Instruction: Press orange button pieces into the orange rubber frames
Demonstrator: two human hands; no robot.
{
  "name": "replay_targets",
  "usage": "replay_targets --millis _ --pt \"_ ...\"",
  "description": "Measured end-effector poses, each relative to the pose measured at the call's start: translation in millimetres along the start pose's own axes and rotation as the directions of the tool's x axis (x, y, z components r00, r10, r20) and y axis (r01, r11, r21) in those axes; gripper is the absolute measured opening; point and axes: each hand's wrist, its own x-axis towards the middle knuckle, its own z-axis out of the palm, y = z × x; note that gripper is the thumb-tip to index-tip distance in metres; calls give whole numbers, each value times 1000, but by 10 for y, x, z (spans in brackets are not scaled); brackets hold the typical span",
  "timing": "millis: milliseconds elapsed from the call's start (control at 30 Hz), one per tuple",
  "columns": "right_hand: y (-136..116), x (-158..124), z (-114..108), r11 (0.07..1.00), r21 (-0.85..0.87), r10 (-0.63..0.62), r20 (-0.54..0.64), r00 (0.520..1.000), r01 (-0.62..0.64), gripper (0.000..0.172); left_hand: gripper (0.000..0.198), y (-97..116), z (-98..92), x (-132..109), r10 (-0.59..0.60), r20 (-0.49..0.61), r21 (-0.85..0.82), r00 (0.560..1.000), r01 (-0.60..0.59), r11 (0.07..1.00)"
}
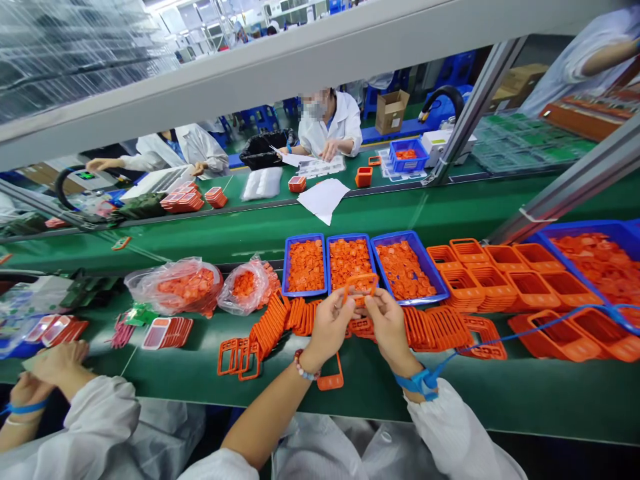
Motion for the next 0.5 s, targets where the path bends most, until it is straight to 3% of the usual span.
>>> replay_targets --millis 67,100,133,167,333,500 --pt "-27 32 -117 998 60 -5 -91 996 11 39 51 43 -92 173 86 -53 265 995 -69 962" --pt "-40 48 -175 996 85 1 -120 993 9 39 51 66 -137 293 139 -73 439 988 -94 894" --pt "-51 60 -227 994 105 15 -132 991 -1 39 49 87 -176 432 181 -72 634 981 -95 768" --pt "-59 68 -269 993 119 35 -133 991 -19 40 46 102 -201 582 185 -23 813 983 -89 575" --pt "-72 36 -337 990 103 112 -122 986 -100 48 30 82 -86 1253 86 119 934 989 -141 328" --pt "-70 20 -378 996 37 89 -127 988 -85 47 33 17 142 1608 13 179 969 984 -179 172"
